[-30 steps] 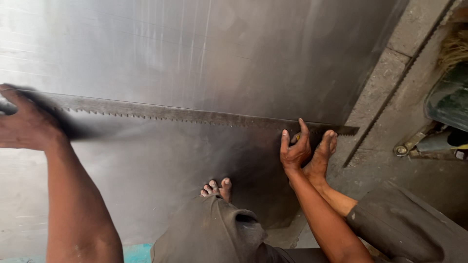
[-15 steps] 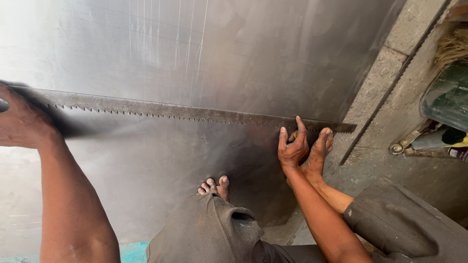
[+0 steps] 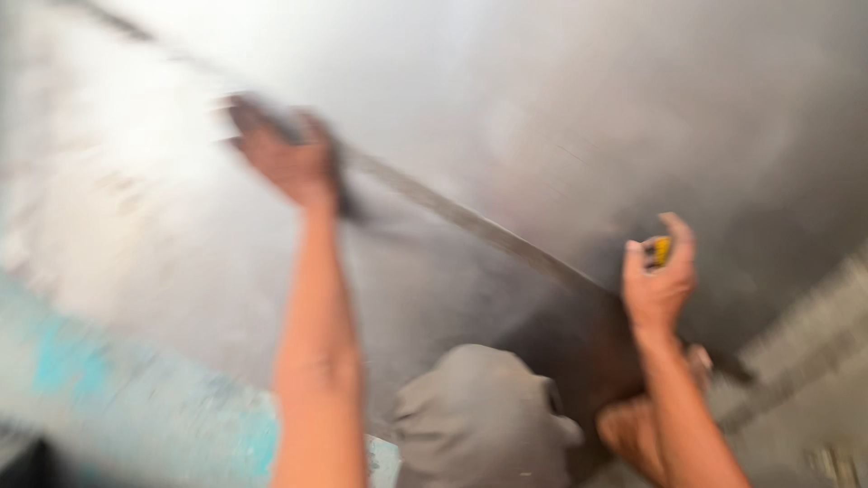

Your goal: The person kneels on the floor and uses a long metal ruler and a yellow pencil to draw straight lines on a large metal sheet. They repeatedly reposition the ruler to mark multiple parallel lines and then use a square ruler to draw perpendicular lines at the corners.

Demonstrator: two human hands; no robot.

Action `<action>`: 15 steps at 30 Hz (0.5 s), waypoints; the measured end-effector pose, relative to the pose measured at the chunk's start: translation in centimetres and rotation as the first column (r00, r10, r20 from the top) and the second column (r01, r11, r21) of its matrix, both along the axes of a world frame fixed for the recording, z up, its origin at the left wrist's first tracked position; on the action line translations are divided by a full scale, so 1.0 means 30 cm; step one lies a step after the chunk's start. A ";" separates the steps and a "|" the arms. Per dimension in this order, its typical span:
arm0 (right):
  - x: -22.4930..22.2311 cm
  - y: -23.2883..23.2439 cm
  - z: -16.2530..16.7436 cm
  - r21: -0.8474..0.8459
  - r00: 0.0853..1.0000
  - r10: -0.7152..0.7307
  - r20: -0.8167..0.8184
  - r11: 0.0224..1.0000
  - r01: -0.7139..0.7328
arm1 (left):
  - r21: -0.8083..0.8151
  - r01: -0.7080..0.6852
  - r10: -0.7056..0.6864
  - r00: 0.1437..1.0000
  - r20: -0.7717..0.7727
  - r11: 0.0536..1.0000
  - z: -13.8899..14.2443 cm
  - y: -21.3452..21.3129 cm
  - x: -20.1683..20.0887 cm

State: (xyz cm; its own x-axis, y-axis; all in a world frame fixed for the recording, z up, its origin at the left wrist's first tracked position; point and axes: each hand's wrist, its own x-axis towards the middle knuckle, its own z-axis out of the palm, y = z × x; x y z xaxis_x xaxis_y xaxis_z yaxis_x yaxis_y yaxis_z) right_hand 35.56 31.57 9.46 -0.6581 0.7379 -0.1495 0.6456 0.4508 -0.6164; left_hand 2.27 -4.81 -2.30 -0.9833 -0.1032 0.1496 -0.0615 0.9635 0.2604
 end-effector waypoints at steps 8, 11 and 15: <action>-0.935 -0.265 0.063 -0.488 0.888 0.435 -0.147 0.749 -0.448 | 0.098 -0.078 0.081 0.996 -0.026 0.992 0.123 0.033 0.023; -1.190 -0.446 0.075 -0.488 0.828 0.560 -0.031 0.714 -0.501 | 0.130 -0.095 0.094 0.996 0.011 0.987 0.150 0.035 0.021; -1.519 -0.638 0.043 -0.171 0.599 0.785 -0.161 0.575 -0.800 | 0.139 -0.103 0.092 0.993 0.080 0.985 0.168 0.041 -0.020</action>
